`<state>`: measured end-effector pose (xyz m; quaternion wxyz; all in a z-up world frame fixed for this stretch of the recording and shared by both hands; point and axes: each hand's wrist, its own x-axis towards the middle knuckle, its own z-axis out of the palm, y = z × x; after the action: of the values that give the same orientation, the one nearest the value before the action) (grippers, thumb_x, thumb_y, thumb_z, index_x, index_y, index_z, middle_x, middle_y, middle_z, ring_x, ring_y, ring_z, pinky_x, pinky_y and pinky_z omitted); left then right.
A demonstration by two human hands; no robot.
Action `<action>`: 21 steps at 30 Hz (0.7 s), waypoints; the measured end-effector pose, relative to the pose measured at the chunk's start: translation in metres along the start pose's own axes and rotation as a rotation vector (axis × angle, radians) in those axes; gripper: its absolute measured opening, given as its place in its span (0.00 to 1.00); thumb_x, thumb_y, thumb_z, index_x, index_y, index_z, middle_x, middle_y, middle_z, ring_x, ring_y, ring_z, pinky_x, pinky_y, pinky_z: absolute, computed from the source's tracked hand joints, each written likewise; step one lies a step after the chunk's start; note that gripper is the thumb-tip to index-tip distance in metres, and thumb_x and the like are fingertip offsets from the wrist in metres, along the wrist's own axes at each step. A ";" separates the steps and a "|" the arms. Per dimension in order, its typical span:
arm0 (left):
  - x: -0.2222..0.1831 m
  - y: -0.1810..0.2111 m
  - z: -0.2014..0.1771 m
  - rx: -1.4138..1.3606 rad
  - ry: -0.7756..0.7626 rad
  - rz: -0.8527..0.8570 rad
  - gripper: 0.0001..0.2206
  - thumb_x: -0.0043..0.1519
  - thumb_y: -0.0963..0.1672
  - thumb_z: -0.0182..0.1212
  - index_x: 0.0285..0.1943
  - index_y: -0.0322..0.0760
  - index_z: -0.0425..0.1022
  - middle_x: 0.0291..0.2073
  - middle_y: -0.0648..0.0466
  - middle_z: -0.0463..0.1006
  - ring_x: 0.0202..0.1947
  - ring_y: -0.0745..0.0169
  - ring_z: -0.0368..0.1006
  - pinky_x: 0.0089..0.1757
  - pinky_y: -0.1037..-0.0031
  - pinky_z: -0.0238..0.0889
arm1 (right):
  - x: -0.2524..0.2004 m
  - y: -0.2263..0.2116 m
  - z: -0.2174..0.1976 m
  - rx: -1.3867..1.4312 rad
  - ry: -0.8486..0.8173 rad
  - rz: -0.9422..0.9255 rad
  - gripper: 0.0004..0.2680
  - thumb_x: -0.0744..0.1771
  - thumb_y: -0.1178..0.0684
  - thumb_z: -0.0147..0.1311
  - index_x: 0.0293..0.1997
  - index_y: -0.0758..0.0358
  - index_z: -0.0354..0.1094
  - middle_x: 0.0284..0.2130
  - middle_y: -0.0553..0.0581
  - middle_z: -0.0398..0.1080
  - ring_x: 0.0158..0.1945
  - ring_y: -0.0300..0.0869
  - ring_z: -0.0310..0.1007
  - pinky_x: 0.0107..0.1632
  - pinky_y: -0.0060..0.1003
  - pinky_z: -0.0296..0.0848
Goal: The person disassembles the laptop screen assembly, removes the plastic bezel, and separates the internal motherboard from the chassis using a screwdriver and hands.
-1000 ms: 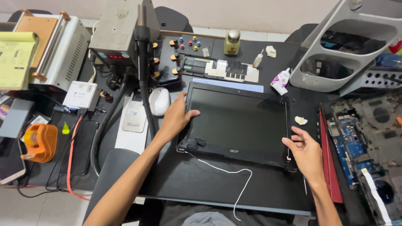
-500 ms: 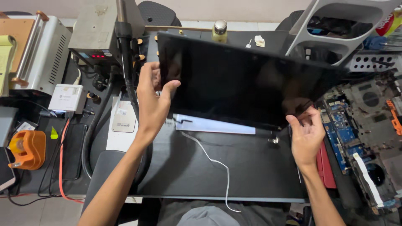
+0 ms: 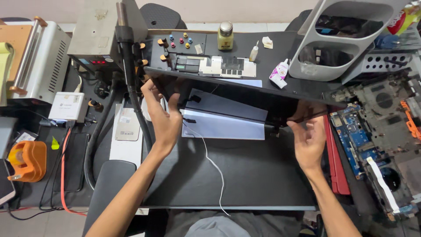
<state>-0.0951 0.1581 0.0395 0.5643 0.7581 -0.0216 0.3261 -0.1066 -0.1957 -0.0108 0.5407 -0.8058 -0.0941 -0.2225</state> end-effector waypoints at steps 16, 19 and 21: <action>-0.006 0.043 -0.001 0.656 0.025 0.562 0.29 0.65 0.39 0.66 0.76 0.46 0.64 0.74 0.39 0.48 0.78 0.33 0.40 0.72 0.42 0.22 | 0.008 0.015 -0.019 0.203 -0.189 0.112 0.12 0.67 0.69 0.56 0.55 0.68 0.64 0.46 0.57 0.73 0.50 0.38 0.76 0.56 0.32 0.74; -0.005 0.039 0.001 0.709 -0.088 0.600 0.26 0.66 0.43 0.71 0.73 0.43 0.70 0.71 0.42 0.61 0.76 0.38 0.53 0.69 0.42 0.16 | 0.015 0.023 -0.032 0.156 -0.272 0.192 0.11 0.67 0.66 0.59 0.53 0.69 0.66 0.46 0.59 0.75 0.50 0.40 0.77 0.56 0.35 0.75; -0.004 0.031 -0.001 0.718 -0.106 0.652 0.26 0.67 0.45 0.73 0.73 0.43 0.69 0.68 0.45 0.66 0.73 0.45 0.61 0.69 0.44 0.17 | 0.025 0.024 -0.046 0.012 -0.411 0.231 0.10 0.66 0.62 0.61 0.52 0.69 0.70 0.46 0.60 0.76 0.49 0.42 0.78 0.54 0.37 0.75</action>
<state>-0.1115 0.1462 0.0638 0.1338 0.8743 -0.1727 0.4335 -0.0871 -0.2491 -0.0049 0.5369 -0.8363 -0.1106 0.0103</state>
